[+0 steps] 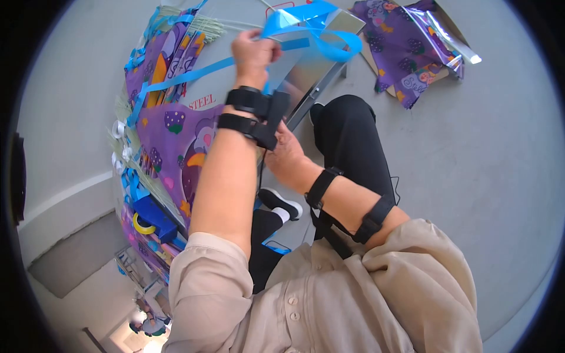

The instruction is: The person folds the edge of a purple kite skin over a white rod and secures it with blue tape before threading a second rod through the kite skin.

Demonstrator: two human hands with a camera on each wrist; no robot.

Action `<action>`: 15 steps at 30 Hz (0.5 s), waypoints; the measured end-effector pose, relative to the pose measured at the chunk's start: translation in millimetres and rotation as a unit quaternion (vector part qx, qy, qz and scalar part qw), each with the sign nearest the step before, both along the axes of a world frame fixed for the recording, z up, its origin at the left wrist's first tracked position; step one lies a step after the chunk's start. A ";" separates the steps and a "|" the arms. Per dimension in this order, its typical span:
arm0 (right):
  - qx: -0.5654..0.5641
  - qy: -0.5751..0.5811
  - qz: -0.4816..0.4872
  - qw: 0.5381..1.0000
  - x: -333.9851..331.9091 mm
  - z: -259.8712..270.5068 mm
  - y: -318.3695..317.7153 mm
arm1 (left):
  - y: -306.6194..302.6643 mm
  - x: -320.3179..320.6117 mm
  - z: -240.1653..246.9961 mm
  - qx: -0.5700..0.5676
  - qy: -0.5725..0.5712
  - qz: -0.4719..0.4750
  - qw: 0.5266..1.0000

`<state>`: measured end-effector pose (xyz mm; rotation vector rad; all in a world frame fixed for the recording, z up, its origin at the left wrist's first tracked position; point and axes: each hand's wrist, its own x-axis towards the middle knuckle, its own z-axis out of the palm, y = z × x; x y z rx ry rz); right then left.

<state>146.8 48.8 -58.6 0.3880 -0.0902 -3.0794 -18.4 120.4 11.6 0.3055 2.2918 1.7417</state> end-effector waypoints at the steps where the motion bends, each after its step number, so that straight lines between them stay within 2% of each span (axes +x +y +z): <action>1: 0.248 0.096 -0.073 0.961 4.9 -16.9 -5.9 | -14.0 -3.1 15.8 0.056 -0.045 0.026 0.997; 2: 0.405 0.140 -0.176 0.886 9.7 -33.8 -11.8 | -33.1 -11.0 22.7 0.100 -0.030 0.045 0.993; 3: 0.645 0.158 -0.121 0.738 11.9 -15.5 -1.9 | -54.0 -17.8 28.9 0.144 -0.015 0.063 0.987; 4: 0.831 0.165 -0.055 0.528 13.9 9.2 9.2 | -76.7 -17.4 34.1 0.179 -0.005 0.109 0.978; 5: 0.949 0.159 0.011 0.272 13.1 30.7 19.9 | -100.5 -14.4 40.2 0.215 0.008 0.153 0.965; 6: 0.987 0.139 0.074 -0.009 12.1 40.1 24.8 | -131.0 -4.7 44.9 0.029 0.180 0.120 0.976; 7: 0.987 0.144 0.073 -0.008 12.5 40.2 22.9 | -165.0 5.1 45.4 -0.161 0.338 0.080 0.924; 8: 0.987 0.133 0.086 0.028 11.8 39.7 21.8 | -194.4 3.1 42.2 0.096 0.124 0.193 0.969; 9: 0.986 0.122 0.099 0.063 11.2 38.8 21.0 | -224.7 1.8 35.6 0.344 -0.105 0.281 0.890; 11: 0.985 0.127 0.095 0.064 10.1 36.2 20.3 | -292.7 27.1 18.1 0.397 -0.088 0.298 0.864; 13: 0.985 0.124 0.113 0.027 10.0 39.9 19.9 | -362.0 57.8 -3.3 0.350 -0.083 0.341 0.869; 14: 0.986 0.125 0.106 0.038 10.0 41.9 20.0 | -388.8 88.2 -5.1 0.223 -0.040 0.321 0.920; 15: 0.983 0.143 0.106 0.034 11.0 41.2 14.5 | -421.6 127.1 -5.5 0.090 0.003 0.306 0.948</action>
